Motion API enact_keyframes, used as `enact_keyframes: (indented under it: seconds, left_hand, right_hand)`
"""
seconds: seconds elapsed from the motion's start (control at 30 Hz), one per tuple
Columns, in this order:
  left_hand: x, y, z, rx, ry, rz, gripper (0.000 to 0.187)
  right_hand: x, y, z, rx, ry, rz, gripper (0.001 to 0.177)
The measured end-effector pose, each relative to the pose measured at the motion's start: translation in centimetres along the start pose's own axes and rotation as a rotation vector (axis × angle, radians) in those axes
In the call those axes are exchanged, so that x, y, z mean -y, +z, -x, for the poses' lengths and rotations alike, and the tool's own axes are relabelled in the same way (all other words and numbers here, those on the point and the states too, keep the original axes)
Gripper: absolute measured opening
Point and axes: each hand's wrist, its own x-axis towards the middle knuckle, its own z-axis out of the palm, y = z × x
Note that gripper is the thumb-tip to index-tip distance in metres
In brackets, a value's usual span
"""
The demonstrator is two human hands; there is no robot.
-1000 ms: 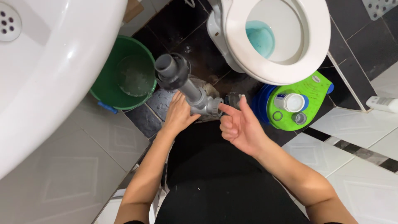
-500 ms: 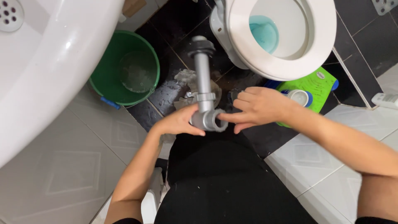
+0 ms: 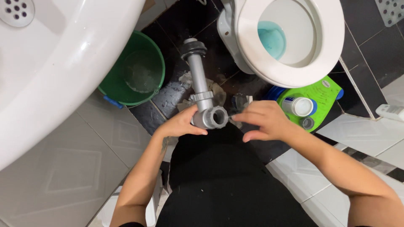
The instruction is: The recorder is repairing or assembling a sink trap/pipe assembly in a bathroom setting.
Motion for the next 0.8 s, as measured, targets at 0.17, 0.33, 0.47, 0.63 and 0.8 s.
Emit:
enact_keyframes:
  seconds: [0.17,0.33,0.47,0.63,0.8]
  left_hand:
    - [-1.1,0.1,-0.2,-0.067,-0.038,-0.114,0.087]
    - [-2.1,0.0,-0.4,-0.171,-0.042,-0.312,0.084]
    - [-2.0,-0.1,-0.2,-0.215,0.003,-0.301,0.083]
    - [-2.7,0.1,-0.2,-0.219,-0.032,-0.245,0.080]
    - [-0.9,0.1,-0.4,-0.312,0.032,-0.221,0.080]
  right_hand:
    - [1.5,1.3,-0.2,-0.126,0.230,-0.328,0.070]
    - [1.6,1.9,0.1,-0.087,0.375,-0.311,0.075]
    - [1.3,2.2,0.6,-0.135,0.386,-0.145,0.077]
    - [0.8,3.1,0.0,-0.248,0.309,-0.139,0.079]
    - [0.7,4.4,0.4,-0.242,0.281,-0.019,0.080]
